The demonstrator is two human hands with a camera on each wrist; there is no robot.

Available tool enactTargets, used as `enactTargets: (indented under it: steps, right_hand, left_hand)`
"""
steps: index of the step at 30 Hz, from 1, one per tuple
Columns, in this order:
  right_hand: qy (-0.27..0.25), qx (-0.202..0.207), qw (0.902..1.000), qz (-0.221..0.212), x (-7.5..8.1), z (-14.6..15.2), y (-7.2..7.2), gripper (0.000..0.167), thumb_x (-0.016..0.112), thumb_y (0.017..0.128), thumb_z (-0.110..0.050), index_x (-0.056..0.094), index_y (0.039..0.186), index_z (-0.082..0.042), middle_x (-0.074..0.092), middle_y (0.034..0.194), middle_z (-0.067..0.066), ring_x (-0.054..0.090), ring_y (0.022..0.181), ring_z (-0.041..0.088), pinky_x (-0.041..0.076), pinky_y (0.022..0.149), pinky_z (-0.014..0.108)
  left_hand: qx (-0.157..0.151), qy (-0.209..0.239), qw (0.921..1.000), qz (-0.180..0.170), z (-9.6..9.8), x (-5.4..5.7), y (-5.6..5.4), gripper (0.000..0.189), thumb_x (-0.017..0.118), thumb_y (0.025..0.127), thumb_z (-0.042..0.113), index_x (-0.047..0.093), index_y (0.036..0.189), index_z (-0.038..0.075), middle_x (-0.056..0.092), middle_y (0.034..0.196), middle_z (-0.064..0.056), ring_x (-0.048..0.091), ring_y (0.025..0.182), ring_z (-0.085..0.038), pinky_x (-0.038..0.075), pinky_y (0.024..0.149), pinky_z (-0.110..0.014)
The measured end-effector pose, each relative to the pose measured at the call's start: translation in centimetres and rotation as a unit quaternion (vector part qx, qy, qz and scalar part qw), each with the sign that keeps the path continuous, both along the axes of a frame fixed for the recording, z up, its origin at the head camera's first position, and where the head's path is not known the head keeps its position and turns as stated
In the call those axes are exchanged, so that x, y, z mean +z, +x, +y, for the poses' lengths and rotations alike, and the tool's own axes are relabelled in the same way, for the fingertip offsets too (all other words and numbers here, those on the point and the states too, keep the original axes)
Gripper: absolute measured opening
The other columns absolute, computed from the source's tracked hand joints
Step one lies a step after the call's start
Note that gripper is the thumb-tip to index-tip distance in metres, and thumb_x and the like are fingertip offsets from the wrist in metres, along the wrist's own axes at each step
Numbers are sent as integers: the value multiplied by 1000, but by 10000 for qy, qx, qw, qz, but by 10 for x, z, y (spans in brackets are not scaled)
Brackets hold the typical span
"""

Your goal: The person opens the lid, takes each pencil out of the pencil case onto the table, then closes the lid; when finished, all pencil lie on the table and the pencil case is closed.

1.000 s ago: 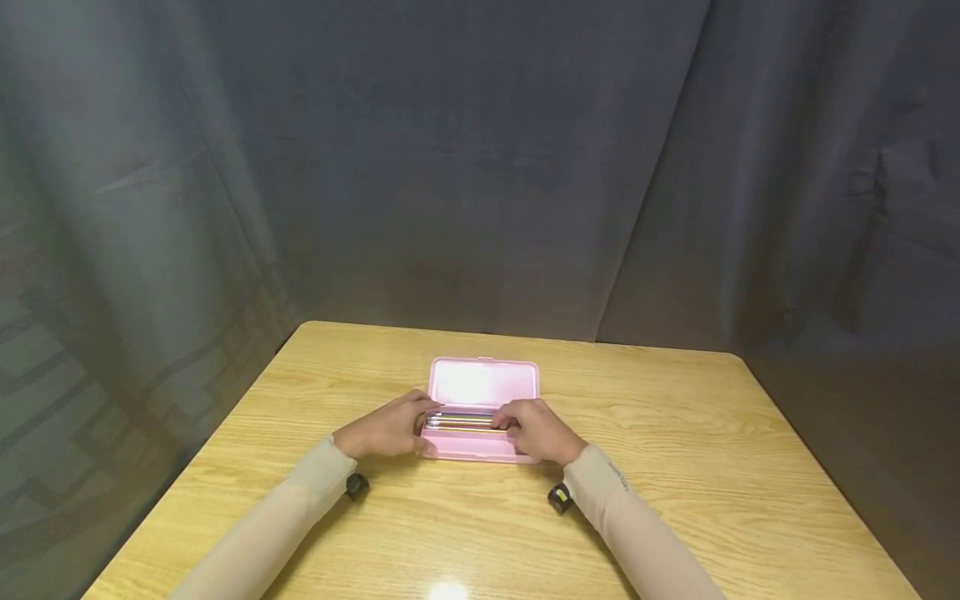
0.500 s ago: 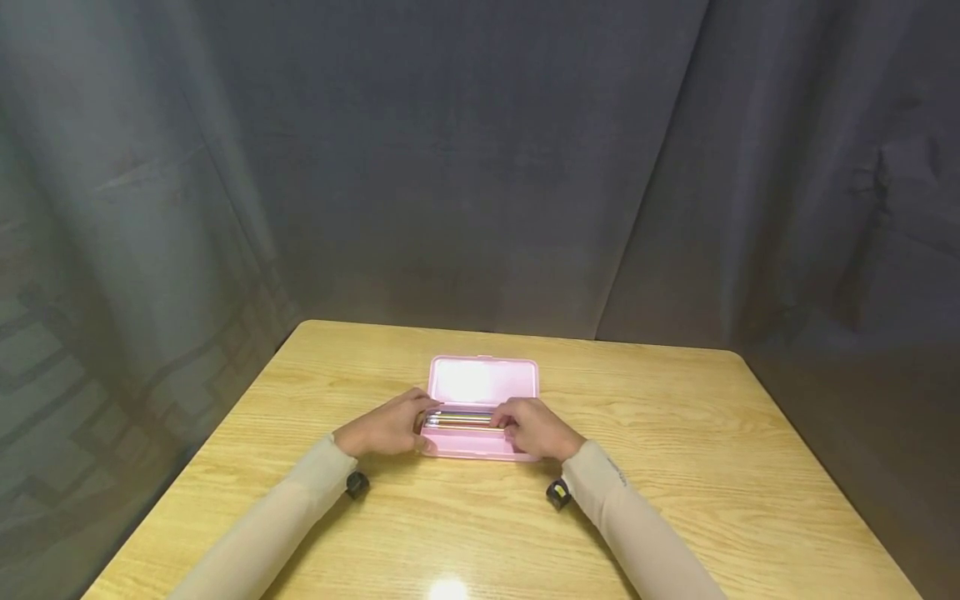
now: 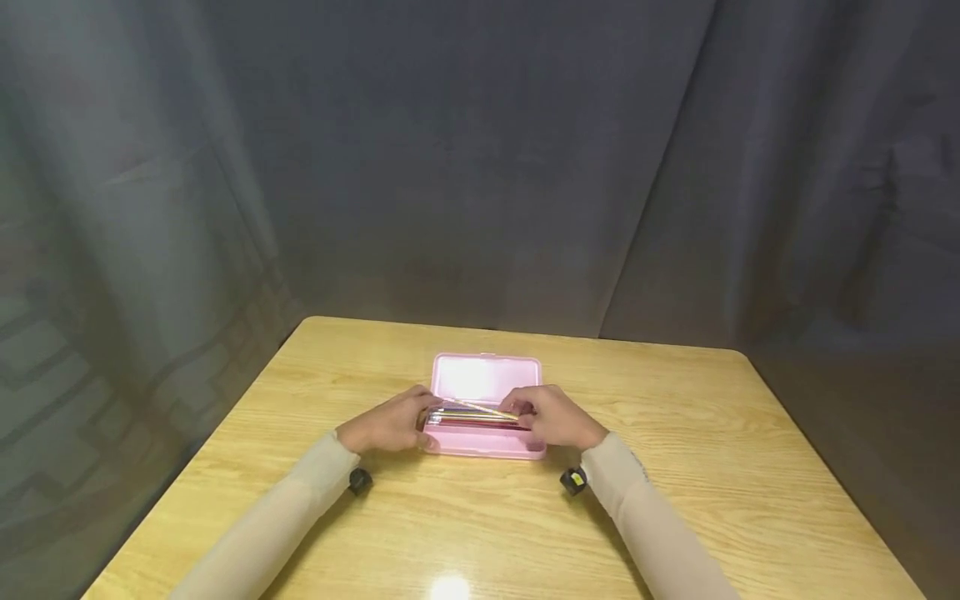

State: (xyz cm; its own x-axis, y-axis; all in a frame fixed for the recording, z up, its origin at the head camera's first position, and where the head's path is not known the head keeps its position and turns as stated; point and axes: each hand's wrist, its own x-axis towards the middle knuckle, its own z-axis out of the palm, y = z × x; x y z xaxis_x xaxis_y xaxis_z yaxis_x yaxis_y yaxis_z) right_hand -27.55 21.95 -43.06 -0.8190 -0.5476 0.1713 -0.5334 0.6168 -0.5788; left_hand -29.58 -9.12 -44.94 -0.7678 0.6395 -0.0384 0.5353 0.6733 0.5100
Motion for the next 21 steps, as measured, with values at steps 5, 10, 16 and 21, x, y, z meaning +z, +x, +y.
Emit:
enactTargets:
  steps: [5,10,16,21]
  right_hand:
    - [-116,-311,9987,382,16,13,1,48,58,86,12,70,124,-15,70,88,3,63,80,10,52,69,23]
    - [-305,-1051,9927,504,24,26,3,56,63,87,7,62,138,-16,69,91,6,63,82,13,51,68,24]
    - [-314,-1886,9803,489,21,43,5,62,65,90,1,52,147,-16,65,92,6,61,80,14,52,65,24]
    - [-377,-2285,9726,181,13,59,8,65,62,90,1,45,151,-13,65,94,11,61,74,14,55,60,26]
  left_hand:
    - [-86,78,9999,15,1,2,-2,66,83,83,32,59,140,8,57,131,-4,51,120,-18,48,107,-43]
    - [-71,-1,10000,12,2,2,-2,71,83,83,34,56,142,5,56,135,-7,51,122,-19,47,108,-42]
    - [18,-14,10000,-65,1,2,0,75,83,83,34,54,145,4,55,137,-6,51,123,-19,47,110,-41]
    - [42,49,9999,-118,-1,1,0,75,83,83,35,54,145,4,54,134,-5,52,117,-17,48,106,-41]
